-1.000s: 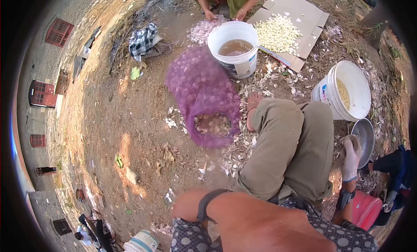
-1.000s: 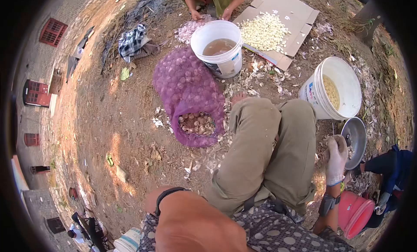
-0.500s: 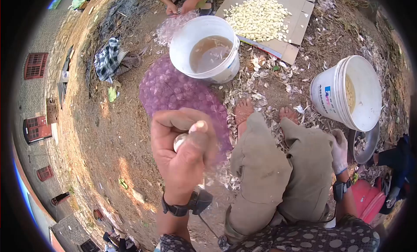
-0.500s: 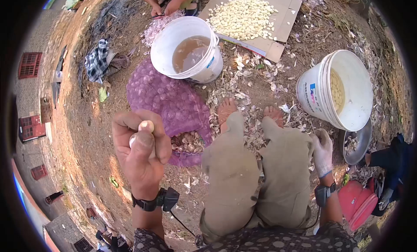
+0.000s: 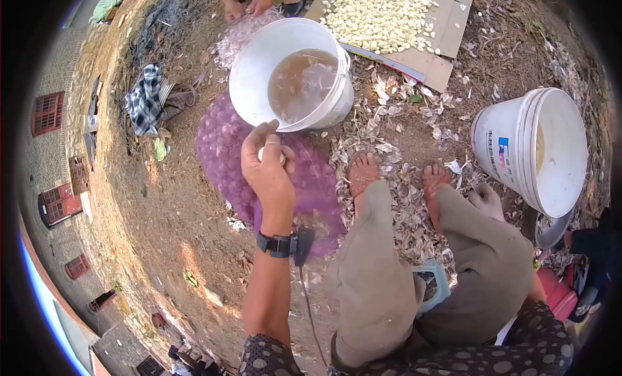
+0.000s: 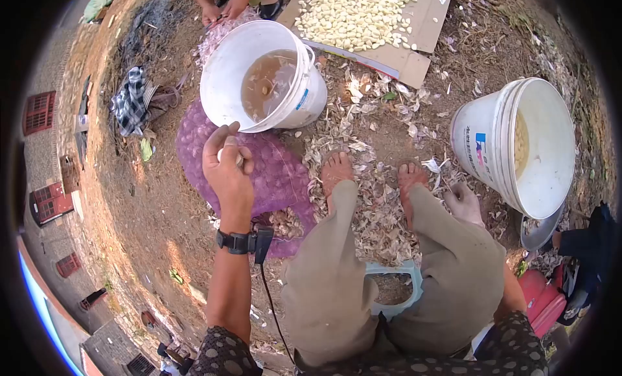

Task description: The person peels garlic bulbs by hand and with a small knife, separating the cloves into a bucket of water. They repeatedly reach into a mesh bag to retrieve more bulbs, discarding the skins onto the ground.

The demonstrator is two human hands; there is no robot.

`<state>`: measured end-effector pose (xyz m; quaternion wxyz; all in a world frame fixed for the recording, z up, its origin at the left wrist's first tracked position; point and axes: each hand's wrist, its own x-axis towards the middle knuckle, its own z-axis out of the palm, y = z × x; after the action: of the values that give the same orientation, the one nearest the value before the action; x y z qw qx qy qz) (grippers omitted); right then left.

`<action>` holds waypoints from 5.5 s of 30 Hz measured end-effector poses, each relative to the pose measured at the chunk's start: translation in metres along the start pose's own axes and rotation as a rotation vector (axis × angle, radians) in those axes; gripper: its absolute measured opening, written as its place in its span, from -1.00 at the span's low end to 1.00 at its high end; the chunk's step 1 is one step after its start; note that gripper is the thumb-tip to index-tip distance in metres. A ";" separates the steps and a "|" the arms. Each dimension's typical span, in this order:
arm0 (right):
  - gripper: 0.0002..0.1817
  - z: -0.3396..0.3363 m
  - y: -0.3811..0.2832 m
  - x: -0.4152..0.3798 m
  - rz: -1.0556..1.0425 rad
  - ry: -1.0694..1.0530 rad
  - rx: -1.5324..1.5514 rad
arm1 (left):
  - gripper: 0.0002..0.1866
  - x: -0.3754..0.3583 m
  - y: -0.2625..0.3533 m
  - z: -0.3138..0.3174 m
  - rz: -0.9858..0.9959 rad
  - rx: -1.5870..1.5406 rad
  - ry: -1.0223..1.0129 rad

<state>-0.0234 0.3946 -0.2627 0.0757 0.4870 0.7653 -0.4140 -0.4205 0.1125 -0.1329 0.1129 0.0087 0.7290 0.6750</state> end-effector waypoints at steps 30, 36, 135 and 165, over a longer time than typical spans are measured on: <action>-0.72 0.080 -0.119 0.174 -0.561 0.313 -0.292 | -0.77 -0.127 -0.039 -0.054 -0.483 0.252 -0.109; -0.70 0.147 -0.088 0.159 -0.536 0.157 -0.364 | -0.77 -0.130 -0.043 -0.055 -0.532 0.230 -0.091; -0.82 -0.086 -0.139 -0.294 -0.633 -0.497 0.792 | -0.76 -0.417 0.095 0.014 -0.022 -0.129 -0.423; -0.79 -0.073 -0.136 -0.280 -0.385 -0.409 1.078 | -0.87 -0.457 0.241 0.004 0.957 -0.808 -1.055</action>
<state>0.0312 0.2303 0.0059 -0.1124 0.2203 0.4920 -0.8347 -0.0081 0.0628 0.1746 0.1353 0.5939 0.1980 0.7679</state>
